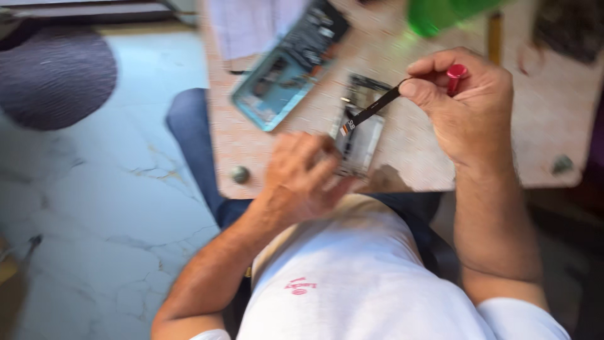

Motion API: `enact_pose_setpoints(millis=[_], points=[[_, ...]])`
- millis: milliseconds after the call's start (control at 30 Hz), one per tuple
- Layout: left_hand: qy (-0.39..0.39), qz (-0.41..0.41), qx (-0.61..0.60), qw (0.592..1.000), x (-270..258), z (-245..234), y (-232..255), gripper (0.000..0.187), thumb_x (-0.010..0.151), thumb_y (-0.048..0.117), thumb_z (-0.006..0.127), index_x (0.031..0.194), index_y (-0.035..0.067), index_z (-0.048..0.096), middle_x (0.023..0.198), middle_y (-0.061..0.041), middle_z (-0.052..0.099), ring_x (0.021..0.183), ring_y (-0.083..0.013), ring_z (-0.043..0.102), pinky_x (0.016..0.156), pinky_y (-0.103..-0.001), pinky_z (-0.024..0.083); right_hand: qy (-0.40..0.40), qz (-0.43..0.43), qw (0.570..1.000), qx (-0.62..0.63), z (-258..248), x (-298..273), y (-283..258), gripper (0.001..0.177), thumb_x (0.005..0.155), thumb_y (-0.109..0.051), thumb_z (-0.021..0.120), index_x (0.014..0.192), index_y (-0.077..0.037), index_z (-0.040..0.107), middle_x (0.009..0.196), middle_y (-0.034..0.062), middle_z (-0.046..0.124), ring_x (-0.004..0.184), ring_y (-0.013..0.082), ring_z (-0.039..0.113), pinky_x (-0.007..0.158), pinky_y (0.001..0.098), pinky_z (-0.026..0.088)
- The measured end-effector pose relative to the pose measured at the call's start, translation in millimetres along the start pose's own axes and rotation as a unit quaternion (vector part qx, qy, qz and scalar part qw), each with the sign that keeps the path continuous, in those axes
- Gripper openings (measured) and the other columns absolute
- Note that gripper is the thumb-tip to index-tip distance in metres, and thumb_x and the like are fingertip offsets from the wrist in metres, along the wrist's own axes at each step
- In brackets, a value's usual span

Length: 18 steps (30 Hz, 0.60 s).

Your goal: The person disassembles a smartphone by using a yellow utility knife to pry components and a red screwdriver to remove screws. They detach the motherboard from the phone's frame and place it on the table.

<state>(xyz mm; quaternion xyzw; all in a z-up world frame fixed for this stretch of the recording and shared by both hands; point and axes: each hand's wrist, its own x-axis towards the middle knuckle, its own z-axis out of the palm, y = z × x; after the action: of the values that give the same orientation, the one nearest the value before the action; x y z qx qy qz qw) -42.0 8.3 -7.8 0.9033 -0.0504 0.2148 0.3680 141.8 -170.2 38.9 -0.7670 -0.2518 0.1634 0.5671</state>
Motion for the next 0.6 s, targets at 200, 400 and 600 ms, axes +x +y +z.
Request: enact_pose_setpoints(millis=[200, 400, 600], points=[[-0.004, 0.057, -0.031, 0.998, -5, -4, -3, 0.030, 0.078, 0.026, 0.086, 0.074, 0.011, 0.060, 0.083, -0.006, 0.055, 0.076, -0.0238, 0.060, 0.070, -0.039, 0.047, -0.062, -0.042, 0.991, -0.111, 74, 59, -7, 0.014, 0.097, -0.005, 0.083, 0.106, -0.002, 0.074, 0.092, 0.0028, 0.073, 0.079, 0.0064, 0.065, 0.070, 0.0214, 0.054], [-0.019, 0.027, -0.034, 0.999, -1, -6, -5, 0.028, 0.076, 0.028, 0.084, 0.087, 0.008, 0.067, 0.098, -0.009, 0.059, 0.090, -0.0266, 0.059, 0.080, -0.041, 0.046, -0.037, -0.187, 0.956, -0.225, 104, 69, -10, 0.017, 0.100, -0.009, 0.079, 0.109, 0.001, 0.070, 0.099, 0.0101, 0.070, 0.085, 0.0133, 0.068, 0.074, 0.0284, 0.056], [-0.090, -0.048, 0.040, 0.994, 9, -10, -2, 0.064, 0.069, 0.039, 0.085, 0.117, 0.001, 0.069, 0.127, -0.019, 0.055, 0.115, -0.0339, 0.051, 0.100, -0.050, 0.037, -0.059, -0.149, 0.976, -0.149, 38, 39, -39, 0.016, 0.110, -0.013, 0.057, 0.104, -0.001, 0.065, 0.106, 0.0078, 0.063, 0.093, 0.0160, 0.064, 0.084, 0.0294, 0.054]])
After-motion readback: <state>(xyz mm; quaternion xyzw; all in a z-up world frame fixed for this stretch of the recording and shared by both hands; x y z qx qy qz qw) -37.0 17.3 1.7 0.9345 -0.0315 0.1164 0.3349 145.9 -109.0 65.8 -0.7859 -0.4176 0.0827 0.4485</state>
